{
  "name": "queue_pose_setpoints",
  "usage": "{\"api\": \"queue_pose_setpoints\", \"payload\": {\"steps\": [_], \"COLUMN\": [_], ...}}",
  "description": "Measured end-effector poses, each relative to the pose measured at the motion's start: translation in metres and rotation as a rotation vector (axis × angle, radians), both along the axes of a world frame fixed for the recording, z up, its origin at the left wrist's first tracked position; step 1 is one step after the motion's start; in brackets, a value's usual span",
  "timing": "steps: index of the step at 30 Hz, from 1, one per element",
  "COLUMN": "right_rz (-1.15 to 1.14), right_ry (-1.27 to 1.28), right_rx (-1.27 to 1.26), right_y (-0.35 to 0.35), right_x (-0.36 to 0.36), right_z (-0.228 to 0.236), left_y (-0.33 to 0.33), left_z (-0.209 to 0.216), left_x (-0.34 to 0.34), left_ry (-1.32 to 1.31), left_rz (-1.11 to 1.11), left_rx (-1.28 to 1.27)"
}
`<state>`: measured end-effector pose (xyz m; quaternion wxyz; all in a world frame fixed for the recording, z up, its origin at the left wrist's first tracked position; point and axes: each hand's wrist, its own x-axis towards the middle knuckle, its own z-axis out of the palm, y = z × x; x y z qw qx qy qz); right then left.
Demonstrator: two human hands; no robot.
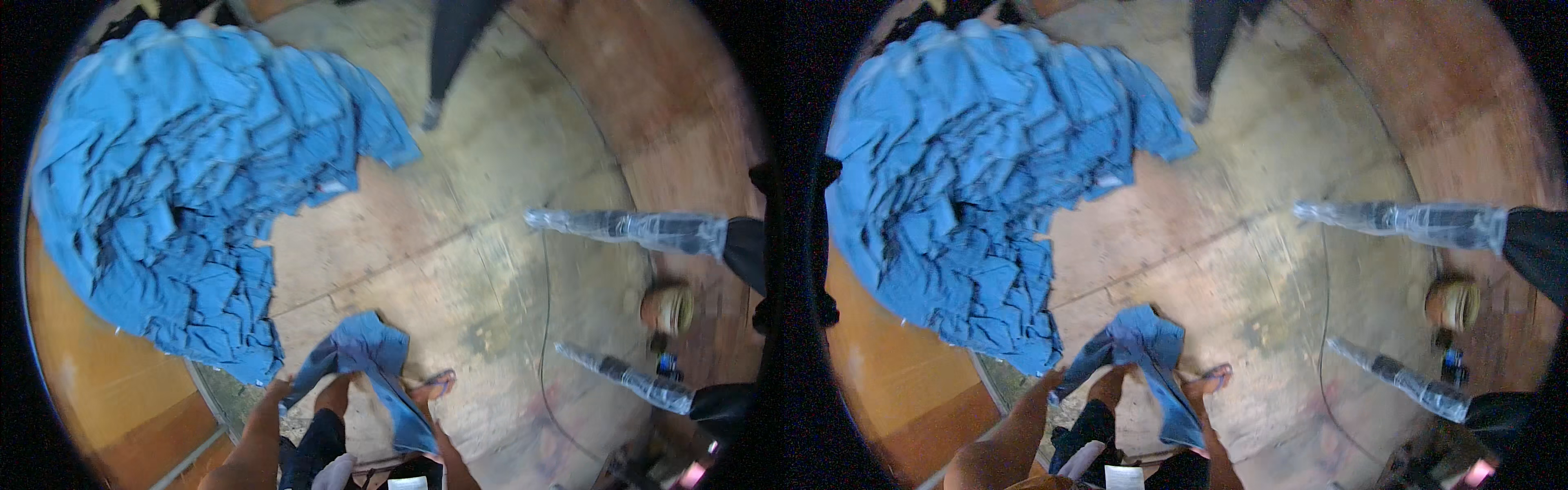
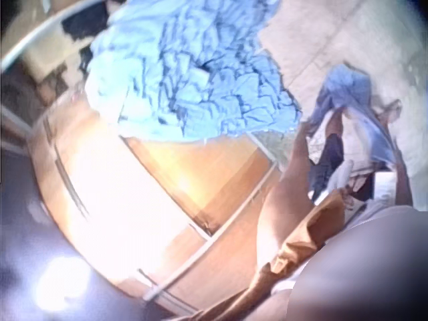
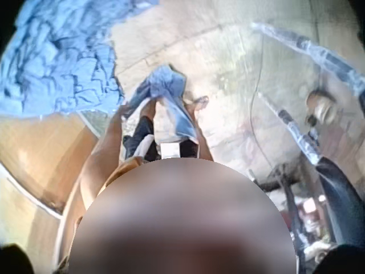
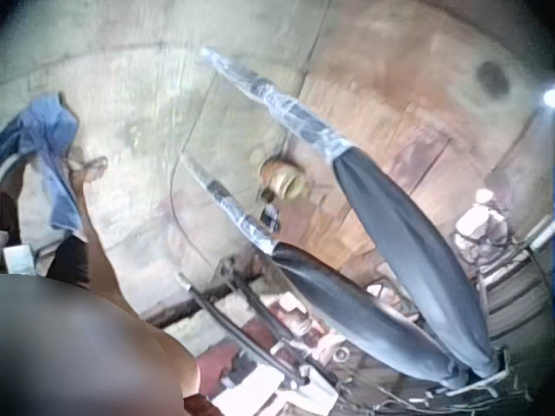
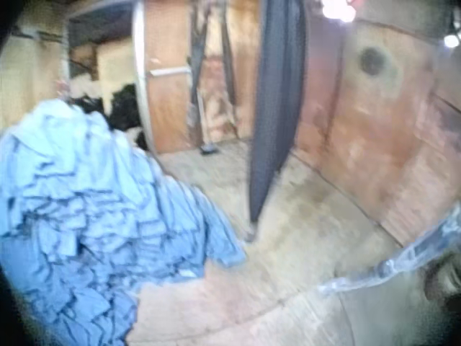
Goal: The person repeatedly picks up light blue denim pants from a pile, places them on a hanging form, and sprays them with a handheld spray gun. After spraying, the person removes the pants and returns them to the pile, repeating the process for multiple items.
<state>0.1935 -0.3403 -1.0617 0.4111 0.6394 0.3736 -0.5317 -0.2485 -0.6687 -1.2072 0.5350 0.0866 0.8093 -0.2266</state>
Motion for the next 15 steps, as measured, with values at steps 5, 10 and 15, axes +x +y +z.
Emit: {"api": "queue_pose_setpoints", "payload": {"steps": [5, 10, 15], "right_rz": [0.214, 0.273, 0.4], "right_ry": [0.004, 0.386, 0.95], "right_rx": [0.086, 0.468, 0.883], "right_y": [0.084, 0.139, 0.163], "right_x": [0.018, -0.095, -0.37], "right_z": [0.089, 0.174, 0.355], "left_y": [0.126, 0.187, 0.158], "left_z": [0.141, 0.276, 0.443], "left_x": [0.026, -0.045, -0.251], "left_ry": [-0.858, -0.322, 0.321], "left_rz": [0.551, 0.353, 0.744], "left_rx": [0.426, 0.964, 1.2]}}
